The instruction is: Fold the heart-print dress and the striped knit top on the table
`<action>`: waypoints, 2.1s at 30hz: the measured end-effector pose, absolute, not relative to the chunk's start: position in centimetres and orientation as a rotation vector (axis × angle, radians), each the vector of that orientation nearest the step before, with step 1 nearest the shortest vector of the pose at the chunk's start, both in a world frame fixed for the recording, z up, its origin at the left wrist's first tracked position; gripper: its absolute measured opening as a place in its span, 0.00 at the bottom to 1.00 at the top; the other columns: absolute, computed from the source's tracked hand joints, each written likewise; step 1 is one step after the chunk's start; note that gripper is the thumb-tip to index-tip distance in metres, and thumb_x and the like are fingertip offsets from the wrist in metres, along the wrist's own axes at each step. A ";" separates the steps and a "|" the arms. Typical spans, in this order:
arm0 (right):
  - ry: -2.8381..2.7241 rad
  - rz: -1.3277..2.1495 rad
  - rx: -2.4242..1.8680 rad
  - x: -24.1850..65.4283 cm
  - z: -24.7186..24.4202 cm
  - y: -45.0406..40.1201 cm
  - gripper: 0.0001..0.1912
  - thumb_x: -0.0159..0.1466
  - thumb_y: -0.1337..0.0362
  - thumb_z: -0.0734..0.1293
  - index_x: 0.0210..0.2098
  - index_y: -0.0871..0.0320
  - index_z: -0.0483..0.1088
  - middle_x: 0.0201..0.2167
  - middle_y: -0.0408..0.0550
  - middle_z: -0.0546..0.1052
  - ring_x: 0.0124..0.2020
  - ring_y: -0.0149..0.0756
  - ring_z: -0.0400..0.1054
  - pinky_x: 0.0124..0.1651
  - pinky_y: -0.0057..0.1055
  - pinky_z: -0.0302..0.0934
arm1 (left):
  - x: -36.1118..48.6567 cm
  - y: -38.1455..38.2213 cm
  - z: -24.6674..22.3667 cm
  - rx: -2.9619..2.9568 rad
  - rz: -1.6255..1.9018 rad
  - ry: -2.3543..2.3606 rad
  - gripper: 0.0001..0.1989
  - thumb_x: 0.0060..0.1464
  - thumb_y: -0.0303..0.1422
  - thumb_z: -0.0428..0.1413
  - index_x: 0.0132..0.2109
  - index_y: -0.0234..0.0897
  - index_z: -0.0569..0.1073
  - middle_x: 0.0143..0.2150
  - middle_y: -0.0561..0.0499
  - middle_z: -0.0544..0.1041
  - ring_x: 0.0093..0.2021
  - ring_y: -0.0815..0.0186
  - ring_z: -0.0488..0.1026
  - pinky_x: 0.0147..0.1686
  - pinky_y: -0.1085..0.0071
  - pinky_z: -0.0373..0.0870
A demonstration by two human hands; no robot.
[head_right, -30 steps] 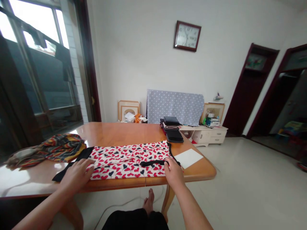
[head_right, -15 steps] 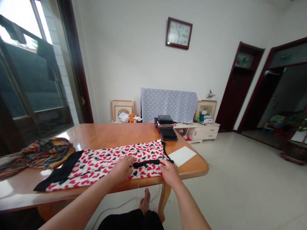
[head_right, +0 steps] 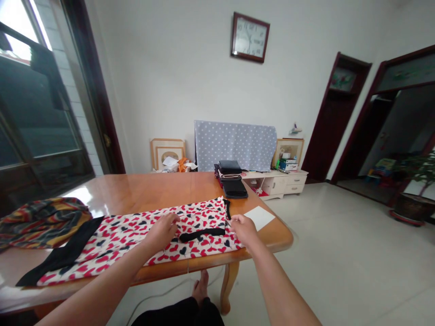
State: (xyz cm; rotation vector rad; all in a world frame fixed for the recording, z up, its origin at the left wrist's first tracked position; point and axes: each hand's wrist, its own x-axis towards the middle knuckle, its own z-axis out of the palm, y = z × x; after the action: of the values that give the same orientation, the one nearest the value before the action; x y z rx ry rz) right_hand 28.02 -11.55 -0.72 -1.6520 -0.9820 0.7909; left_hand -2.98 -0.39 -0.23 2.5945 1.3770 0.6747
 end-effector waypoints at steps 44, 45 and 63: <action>-1.426 0.335 -1.779 29.1 2.4 2.2 0.07 0.55 0.68 0.69 0.33 0.55 0.79 0.31 0.44 0.81 0.35 0.37 0.72 0.38 0.27 0.60 | -2.1 3.7 0.3 2.502 0.630 1.591 0.08 0.59 0.30 0.51 0.41 0.40 0.76 0.46 0.43 0.78 0.49 0.55 0.75 0.46 0.64 0.68; -1.404 0.338 -1.788 29.1 2.1 2.3 0.07 0.56 0.67 0.69 0.33 0.55 0.78 0.31 0.44 0.80 0.35 0.37 0.73 0.37 0.27 0.60 | -2.0 3.7 0.7 2.492 0.619 1.661 0.09 0.60 0.31 0.50 0.43 0.41 0.75 0.47 0.43 0.78 0.49 0.55 0.75 0.45 0.64 0.68; -1.298 0.709 -1.711 27.3 -0.8 3.3 0.27 0.60 0.65 0.66 0.59 0.58 0.68 0.47 0.52 0.80 0.38 0.36 0.76 0.32 0.24 0.64 | -2.6 5.7 0.5 2.308 0.750 1.730 0.17 0.65 0.32 0.47 0.57 0.40 0.69 0.60 0.42 0.72 0.53 0.59 0.74 0.45 0.68 0.68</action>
State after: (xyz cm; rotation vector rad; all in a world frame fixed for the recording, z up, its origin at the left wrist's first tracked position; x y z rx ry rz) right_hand 27.28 3.26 -0.76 -1.7114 -1.2984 0.7095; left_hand -2.58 5.74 0.50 2.3078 1.7303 0.7498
